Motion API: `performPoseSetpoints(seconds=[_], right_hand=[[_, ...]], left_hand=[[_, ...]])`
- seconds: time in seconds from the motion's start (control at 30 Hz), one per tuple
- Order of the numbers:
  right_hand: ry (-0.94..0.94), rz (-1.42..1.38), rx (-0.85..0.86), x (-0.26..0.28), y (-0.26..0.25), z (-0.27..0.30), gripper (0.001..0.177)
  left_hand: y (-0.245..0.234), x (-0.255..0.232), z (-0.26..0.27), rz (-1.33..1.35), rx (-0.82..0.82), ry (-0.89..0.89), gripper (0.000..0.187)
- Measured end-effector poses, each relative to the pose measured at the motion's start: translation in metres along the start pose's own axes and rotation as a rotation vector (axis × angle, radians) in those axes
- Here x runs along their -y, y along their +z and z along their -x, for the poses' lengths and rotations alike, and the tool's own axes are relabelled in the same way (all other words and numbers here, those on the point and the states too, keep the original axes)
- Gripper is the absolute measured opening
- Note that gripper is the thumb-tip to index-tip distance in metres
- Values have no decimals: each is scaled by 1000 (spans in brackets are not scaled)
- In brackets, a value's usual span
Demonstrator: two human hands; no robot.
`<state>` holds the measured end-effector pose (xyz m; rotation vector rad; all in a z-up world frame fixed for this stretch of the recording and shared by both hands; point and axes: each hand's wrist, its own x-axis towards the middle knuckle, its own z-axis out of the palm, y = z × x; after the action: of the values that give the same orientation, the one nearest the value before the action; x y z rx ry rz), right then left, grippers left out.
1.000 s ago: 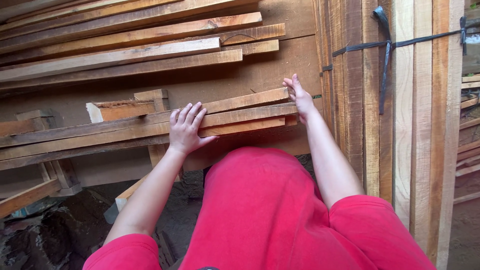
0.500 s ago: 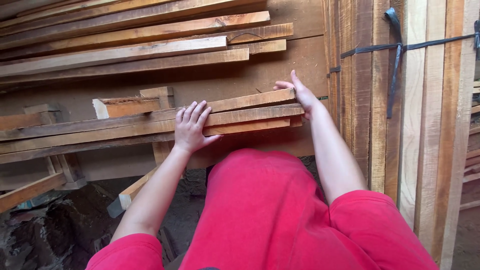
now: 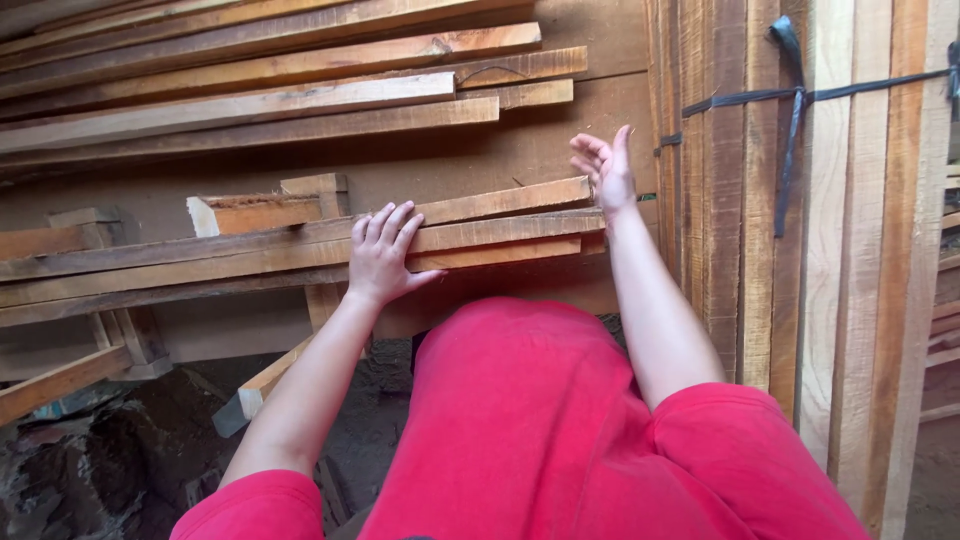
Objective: Organizing and stacking thin lumber strips on a wooden frame.
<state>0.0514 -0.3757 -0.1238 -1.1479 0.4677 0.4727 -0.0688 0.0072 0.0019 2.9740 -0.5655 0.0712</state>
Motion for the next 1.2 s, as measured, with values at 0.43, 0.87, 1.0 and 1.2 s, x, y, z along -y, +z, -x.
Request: performPoseSetpoints(seconds=[0.43, 0.87, 1.0, 1.2], right_hand=[[287, -186, -267, -44, -35, 119, 92], [389, -416, 109, -76, 52, 159, 55], [320, -442, -18, -77, 63, 151, 59], [259, -392, -123, -76, 64, 151, 50]], left_hand=[[2, -2, -3, -11, -44, 14, 96], [-7, -1, -1, 34, 89, -37, 100], [-4, 0, -2, 44, 92, -41, 100], [-4, 1, 1, 52, 54, -9, 102]])
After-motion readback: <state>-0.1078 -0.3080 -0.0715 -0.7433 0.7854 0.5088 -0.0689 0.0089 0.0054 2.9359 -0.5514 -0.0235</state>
